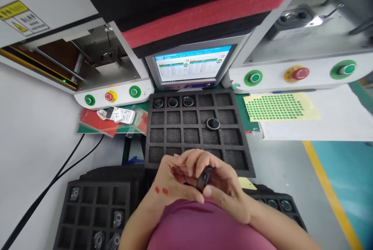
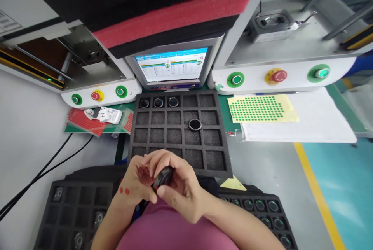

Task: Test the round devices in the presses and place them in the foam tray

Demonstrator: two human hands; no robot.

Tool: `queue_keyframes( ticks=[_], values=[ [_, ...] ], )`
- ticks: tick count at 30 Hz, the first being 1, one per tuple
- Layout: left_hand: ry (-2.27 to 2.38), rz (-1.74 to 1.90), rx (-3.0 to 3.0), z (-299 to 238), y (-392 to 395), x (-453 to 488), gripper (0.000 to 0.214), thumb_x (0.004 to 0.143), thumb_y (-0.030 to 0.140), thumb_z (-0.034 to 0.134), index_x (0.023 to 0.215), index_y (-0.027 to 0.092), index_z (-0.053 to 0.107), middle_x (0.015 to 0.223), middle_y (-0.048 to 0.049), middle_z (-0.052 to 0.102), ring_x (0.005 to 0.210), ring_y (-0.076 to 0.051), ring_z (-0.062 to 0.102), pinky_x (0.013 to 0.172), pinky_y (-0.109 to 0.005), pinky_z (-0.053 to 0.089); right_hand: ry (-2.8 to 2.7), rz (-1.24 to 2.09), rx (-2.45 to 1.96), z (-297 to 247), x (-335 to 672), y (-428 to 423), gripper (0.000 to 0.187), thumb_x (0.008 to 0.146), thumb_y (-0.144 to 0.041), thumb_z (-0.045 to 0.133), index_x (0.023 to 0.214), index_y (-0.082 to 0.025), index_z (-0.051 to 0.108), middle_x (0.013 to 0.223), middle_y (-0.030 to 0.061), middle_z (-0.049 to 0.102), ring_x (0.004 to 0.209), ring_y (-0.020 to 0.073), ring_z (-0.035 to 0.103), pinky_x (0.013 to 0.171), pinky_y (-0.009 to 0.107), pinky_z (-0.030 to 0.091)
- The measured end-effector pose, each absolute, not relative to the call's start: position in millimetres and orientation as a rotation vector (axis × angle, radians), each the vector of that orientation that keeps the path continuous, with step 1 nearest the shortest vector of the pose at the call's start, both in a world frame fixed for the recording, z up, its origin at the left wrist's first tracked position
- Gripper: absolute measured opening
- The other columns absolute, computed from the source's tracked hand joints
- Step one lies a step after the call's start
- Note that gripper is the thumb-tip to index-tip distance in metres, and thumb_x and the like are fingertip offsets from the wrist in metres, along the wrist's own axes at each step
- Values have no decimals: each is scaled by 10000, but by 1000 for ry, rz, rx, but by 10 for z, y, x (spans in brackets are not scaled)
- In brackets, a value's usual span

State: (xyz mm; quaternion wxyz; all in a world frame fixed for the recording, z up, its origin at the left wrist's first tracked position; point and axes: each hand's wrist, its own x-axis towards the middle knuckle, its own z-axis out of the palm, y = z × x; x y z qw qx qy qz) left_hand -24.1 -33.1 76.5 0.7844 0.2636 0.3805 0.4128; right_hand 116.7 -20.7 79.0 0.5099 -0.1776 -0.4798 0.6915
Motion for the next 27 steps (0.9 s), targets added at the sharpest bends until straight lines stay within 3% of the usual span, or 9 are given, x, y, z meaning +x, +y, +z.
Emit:
queue_keyframes(
  ticks=[8,11,14,17,20,27],
  values=[
    [997,911,707,718,-318,-158,415,460,324,932,734,118,698,665,-22,698,654,-198,697,619,-274,566,-1191,1455,-530,613,1104,-118,229,894,-421,575,787,-235,494,774,26,571,906,220,624,862,405,517],
    [1272,948,978,572,-186,-160,513,557,426,872,936,123,705,814,-94,749,739,-251,731,697,-350,597,-1230,1440,-637,435,1221,-50,287,882,-510,573,961,-234,563,993,99,637,1011,256,629,846,405,532],
    [1684,1008,1247,338,101,-237,487,673,348,785,1096,138,665,991,-140,738,916,-279,714,895,-447,550,-1195,1268,-871,253,1357,-14,240,888,-404,604,1061,-241,570,1182,115,589,1131,240,570,945,393,474],
    [1948,988,1370,89,384,-346,400,678,206,741,1067,134,681,1133,-187,680,1142,-348,604,1057,-566,387,-1182,1140,-1026,159,1395,-15,24,866,-217,608,842,-223,607,960,61,645,950,195,615,870,331,481],
    [2058,910,1519,-70,487,-370,364,698,164,699,1060,131,689,1163,-195,666,1209,-370,548,1061,-579,370,-1219,1109,-1093,173,1317,-38,129,831,-171,600,707,-201,615,741,29,649,706,170,621,683,281,504],
    [2087,921,1826,165,318,-193,385,871,215,512,1234,119,594,1376,-165,554,1351,-317,410,1124,-519,311,-1266,1082,-1081,322,1074,-147,86,812,-157,630,784,-201,698,766,32,693,683,159,646,652,263,542]
  ],
)
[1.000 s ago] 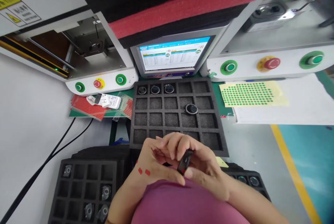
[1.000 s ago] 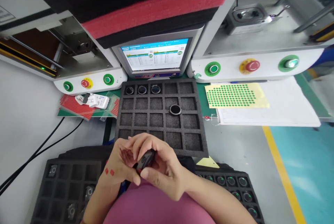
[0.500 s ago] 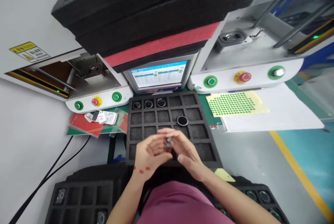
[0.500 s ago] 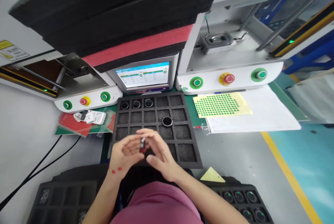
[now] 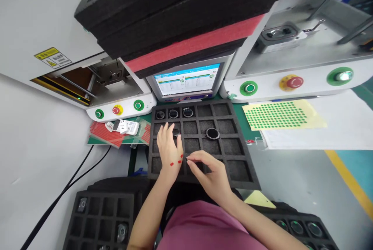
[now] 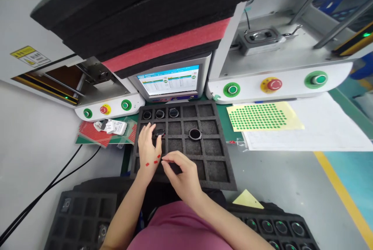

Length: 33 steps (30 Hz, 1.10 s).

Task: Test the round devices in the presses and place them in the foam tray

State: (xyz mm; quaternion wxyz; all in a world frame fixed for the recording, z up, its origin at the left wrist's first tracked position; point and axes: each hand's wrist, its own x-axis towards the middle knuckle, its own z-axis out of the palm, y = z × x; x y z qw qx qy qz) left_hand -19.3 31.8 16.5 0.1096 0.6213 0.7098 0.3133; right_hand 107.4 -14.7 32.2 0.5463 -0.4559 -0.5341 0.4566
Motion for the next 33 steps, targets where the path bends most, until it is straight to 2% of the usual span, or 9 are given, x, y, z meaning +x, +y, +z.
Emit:
queue_keyframes(
  ticks=[4,9,15,24,26,29,31,33],
  values=[
    [2239,1087,1949,399,301,-168,380,932,258,445,1253,87,555,1392,-207,518,1383,-328,351,1130,-538,271,-1229,1129,-1033,382,976,-232,121,806,-133,646,866,-204,725,802,38,697,664,142,655,582,224,568],
    [2456,1246,2083,508,272,-138,344,935,251,476,1223,79,554,1358,-247,530,1398,-349,326,1125,-568,235,-1183,1166,-998,414,894,-277,160,791,-108,666,881,-215,745,843,40,697,708,141,679,571,197,583],
    [2521,1270,2194,525,228,-112,314,928,260,504,1176,88,591,1321,-246,565,1406,-353,316,1136,-584,170,-1198,1144,-1014,443,916,-278,128,797,-102,666,756,-211,719,789,23,690,676,126,663,580,190,566],
    [2491,1259,2246,544,230,-93,266,929,271,523,1140,141,619,1318,-202,579,1427,-348,269,1141,-609,107,-1342,1115,-973,529,1061,-214,114,830,-140,626,754,-203,683,766,41,682,697,163,649,633,253,549],
    [2374,1206,2130,517,263,-109,293,942,267,484,1177,128,592,1339,-206,559,1408,-344,306,1136,-603,160,-1358,1087,-952,543,1152,-218,106,825,-138,627,771,-207,687,787,44,687,720,170,657,667,262,550],
    [2001,990,2050,410,353,-57,266,954,231,434,1131,141,610,1164,-161,672,1160,-273,587,1029,-479,418,-1303,1024,-1002,512,1343,-208,111,830,-134,627,780,-215,684,806,44,681,743,172,652,693,265,538],
    [1733,825,2101,301,436,57,180,910,207,520,1027,185,656,1033,-97,727,986,-223,668,929,-385,513,-1217,989,-1072,453,1481,-177,118,849,-151,621,762,-213,670,802,46,666,749,172,640,681,263,526],
    [1534,711,2144,179,537,209,188,803,169,666,986,210,677,1094,-77,722,1043,-233,655,947,-372,515,-1126,974,-1129,381,1605,-137,132,862,-187,623,735,-206,656,799,48,650,726,169,628,638,255,515]
  ],
)
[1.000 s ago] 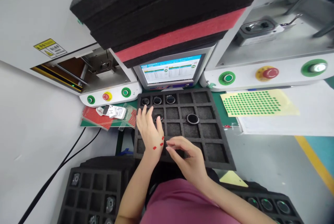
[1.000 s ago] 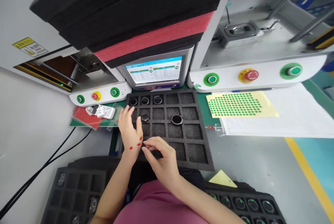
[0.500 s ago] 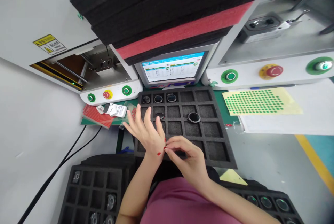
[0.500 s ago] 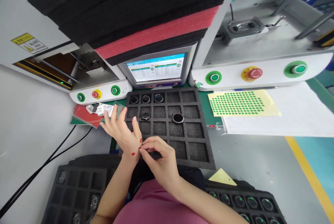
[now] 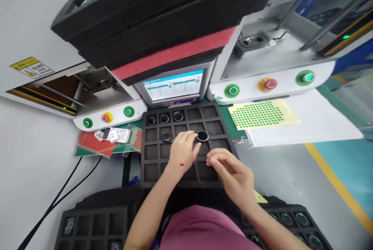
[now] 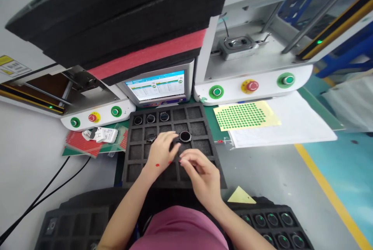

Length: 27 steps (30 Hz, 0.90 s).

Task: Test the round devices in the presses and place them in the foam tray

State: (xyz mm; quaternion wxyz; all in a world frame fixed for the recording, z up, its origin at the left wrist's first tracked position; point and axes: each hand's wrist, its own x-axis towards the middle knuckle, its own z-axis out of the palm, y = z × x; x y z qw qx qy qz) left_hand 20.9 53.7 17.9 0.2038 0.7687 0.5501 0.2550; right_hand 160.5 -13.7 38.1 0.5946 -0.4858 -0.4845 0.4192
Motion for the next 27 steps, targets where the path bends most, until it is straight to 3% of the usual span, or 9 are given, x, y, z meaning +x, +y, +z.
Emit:
queue_keyframes(
  ticks=[3,6,10,15,21,27],
  values=[
    [1369,623,2100,5,713,400,351,676,50,746,990,197,689,1181,-103,695,1123,-275,624,989,-419,492,-1002,967,-1175,294,1738,-92,146,859,-228,640,717,-197,653,799,43,639,667,152,608,591,245,505],
    [1322,635,1959,-91,845,464,263,724,3,675,937,157,697,1018,-94,744,974,-246,686,922,-430,521,-904,948,-1195,274,1799,-76,151,840,-235,660,695,-192,655,752,28,630,618,136,588,573,239,500],
    [1337,780,1674,25,795,413,147,856,136,566,949,123,679,942,-105,747,855,-216,698,822,-383,542,-837,958,-1165,345,1781,-66,167,800,-211,680,639,-184,647,657,9,598,549,121,567,524,227,492],
    [1257,910,1294,472,448,343,238,899,319,508,918,116,629,888,-112,744,655,-149,663,592,-241,522,-848,1073,-1063,510,1693,-69,134,756,-182,714,633,-182,660,643,9,593,502,116,564,450,216,499],
    [1077,1059,908,835,127,303,293,784,399,718,860,172,548,871,-86,749,688,-167,706,679,-278,585,-822,1215,-916,712,1593,-133,106,762,-198,747,666,-188,701,641,7,599,456,112,582,391,204,530],
    [1042,1128,939,922,-32,289,216,783,332,742,881,164,647,785,-37,721,547,-122,667,518,-199,558,-816,1271,-839,818,1564,-213,69,780,-184,758,718,-206,738,668,16,635,465,111,607,415,190,556]
  ],
)
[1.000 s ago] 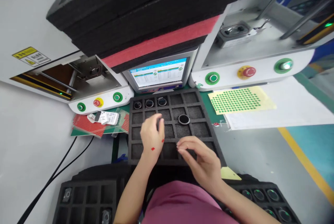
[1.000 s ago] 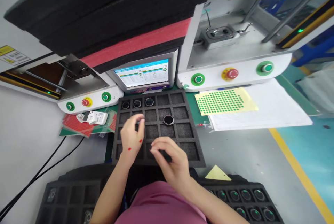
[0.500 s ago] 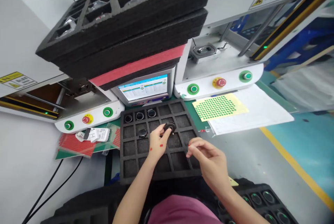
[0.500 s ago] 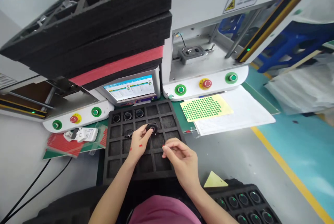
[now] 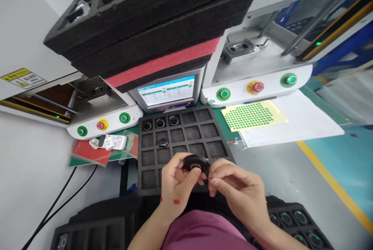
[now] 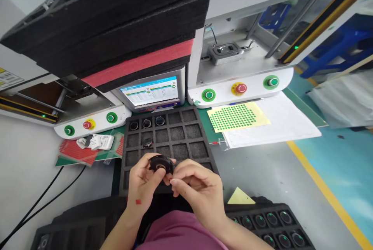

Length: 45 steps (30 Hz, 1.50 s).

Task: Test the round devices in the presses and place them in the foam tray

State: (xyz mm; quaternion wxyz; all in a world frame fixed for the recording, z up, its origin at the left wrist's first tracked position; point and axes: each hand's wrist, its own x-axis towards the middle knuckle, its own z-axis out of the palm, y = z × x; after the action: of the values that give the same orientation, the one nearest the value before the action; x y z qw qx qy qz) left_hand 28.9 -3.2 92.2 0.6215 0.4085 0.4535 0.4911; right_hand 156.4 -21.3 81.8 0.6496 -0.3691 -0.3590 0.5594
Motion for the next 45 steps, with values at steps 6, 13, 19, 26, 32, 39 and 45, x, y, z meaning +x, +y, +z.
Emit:
queue_keyframes(
  ticks=[6,13,19,26,32,39,45],
  values=[
    [1167,1131,988,985,-90,281,201,769,332,753,879,172,701,777,-36,726,652,-157,703,618,-230,591,-947,1169,-877,910,1612,-235,74,814,-201,729,742,-215,740,667,28,628,488,124,599,427,211,558],
    [1208,1147,1310,931,-163,235,147,866,239,655,1013,231,664,984,-51,766,803,-175,741,729,-239,594,-918,1238,-847,949,1564,-267,77,820,-232,732,746,-213,735,653,24,620,489,130,603,437,225,543],
    [1309,1198,1790,974,-201,293,329,890,132,578,1188,258,638,1057,-58,751,912,-182,718,758,-242,572,-769,1373,-743,879,1475,-306,109,827,-229,735,731,-222,685,623,-5,617,572,110,598,558,189,528],
    [954,1016,1928,1056,-273,221,583,959,235,416,1516,228,246,1394,-129,551,1252,-274,549,1008,-412,488,-712,1442,-719,905,1550,-303,129,834,-272,729,733,-229,660,630,-22,570,556,101,551,544,186,501],
    [963,759,1653,1167,-257,50,491,997,316,395,1483,328,327,1439,-67,515,1255,-249,541,1054,-396,447,-762,1461,-733,927,1604,-294,135,827,-300,739,726,-236,676,628,-9,595,607,136,582,606,237,527],
    [825,857,1371,1132,-212,20,468,937,271,562,1396,315,481,1360,-86,559,1142,-242,605,960,-356,522,-735,1578,-724,979,1598,-325,155,833,-270,724,710,-204,657,654,6,594,619,129,535,597,234,475],
    [836,877,1228,1170,-197,6,433,825,201,721,1225,328,614,1210,-21,613,945,-151,674,864,-230,553,-822,1650,-774,1039,1646,-316,157,824,-256,728,690,-205,666,685,1,583,655,120,542,625,216,456]
  ],
)
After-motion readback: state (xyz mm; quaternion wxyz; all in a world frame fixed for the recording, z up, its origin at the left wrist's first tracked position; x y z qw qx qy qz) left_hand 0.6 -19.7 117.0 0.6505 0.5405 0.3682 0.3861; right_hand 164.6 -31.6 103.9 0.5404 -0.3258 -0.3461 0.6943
